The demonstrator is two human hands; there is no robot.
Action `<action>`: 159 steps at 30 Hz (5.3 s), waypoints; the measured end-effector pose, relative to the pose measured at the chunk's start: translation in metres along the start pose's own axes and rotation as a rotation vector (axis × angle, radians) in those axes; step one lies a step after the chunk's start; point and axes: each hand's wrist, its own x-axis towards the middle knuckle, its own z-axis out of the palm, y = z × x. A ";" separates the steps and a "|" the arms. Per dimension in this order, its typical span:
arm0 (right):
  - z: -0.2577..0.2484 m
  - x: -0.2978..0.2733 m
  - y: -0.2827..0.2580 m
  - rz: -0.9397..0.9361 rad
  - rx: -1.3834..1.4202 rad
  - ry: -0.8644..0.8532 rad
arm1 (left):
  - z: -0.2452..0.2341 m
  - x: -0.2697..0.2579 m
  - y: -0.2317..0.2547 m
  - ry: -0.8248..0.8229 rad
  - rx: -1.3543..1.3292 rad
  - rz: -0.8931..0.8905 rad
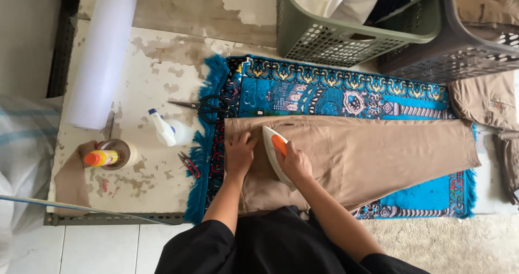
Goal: The person irons a pair of beige trousers laid on a patterned blue mat, using a handheld iron to smooth the fabric. After ironing, the person folds the trousers and places them on a stack of similar trousers.
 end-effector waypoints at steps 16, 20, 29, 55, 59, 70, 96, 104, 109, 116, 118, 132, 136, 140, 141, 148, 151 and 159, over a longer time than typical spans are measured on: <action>0.009 0.007 -0.006 0.023 0.070 -0.175 | -0.004 -0.028 -0.010 0.204 -0.060 0.127; 0.002 -0.013 -0.006 0.033 0.059 -0.174 | 0.010 -0.024 -0.017 0.286 -0.069 0.124; 0.002 0.014 -0.011 -0.028 0.008 -0.041 | 0.005 -0.024 -0.016 0.299 -0.123 0.108; 0.010 0.024 0.035 0.203 0.138 -0.223 | 0.012 -0.025 -0.016 0.324 -0.154 0.111; 0.020 -0.002 -0.006 -0.013 0.101 -0.080 | 0.020 -0.031 -0.017 0.326 -0.167 0.081; 0.006 0.034 0.053 0.094 0.067 0.052 | 0.016 -0.031 -0.017 0.331 -0.180 0.075; -0.015 0.033 0.027 0.239 0.116 -0.308 | 0.004 -0.027 -0.018 0.219 -0.265 -0.039; 0.004 0.012 -0.035 -0.046 0.022 -0.255 | 0.018 -0.034 -0.020 0.233 -0.079 -0.156; -0.014 0.012 -0.017 -0.020 -0.011 -0.241 | 0.020 -0.036 -0.024 0.225 -0.139 -0.194; -0.022 0.018 -0.018 0.077 0.050 -0.357 | 0.024 -0.033 -0.026 0.271 -0.156 -0.173; -0.019 0.013 -0.031 0.058 0.046 -0.375 | 0.028 -0.036 -0.027 0.281 -0.126 -0.153; -0.017 0.032 0.027 0.221 0.135 -0.311 | 0.011 -0.008 -0.026 -0.022 -0.122 -0.308; -0.030 0.032 0.020 0.264 0.159 -0.370 | 0.009 0.011 -0.035 -0.366 -0.103 -0.321; -0.043 0.034 0.013 0.282 0.188 -0.394 | -0.016 0.022 -0.038 -0.558 -0.131 -0.312; -0.045 0.033 0.012 0.281 0.188 -0.405 | -0.016 0.018 -0.041 -0.533 -0.269 -0.379; -0.052 0.035 0.006 0.272 0.180 -0.409 | -0.010 -0.002 -0.054 -0.278 -0.403 -0.301; -0.062 0.035 -0.001 0.272 0.209 -0.419 | -0.026 0.001 -0.049 -0.316 -0.399 -0.183; -0.064 0.034 -0.001 0.272 0.238 -0.414 | 0.005 -0.017 -0.047 -0.292 -0.209 -0.156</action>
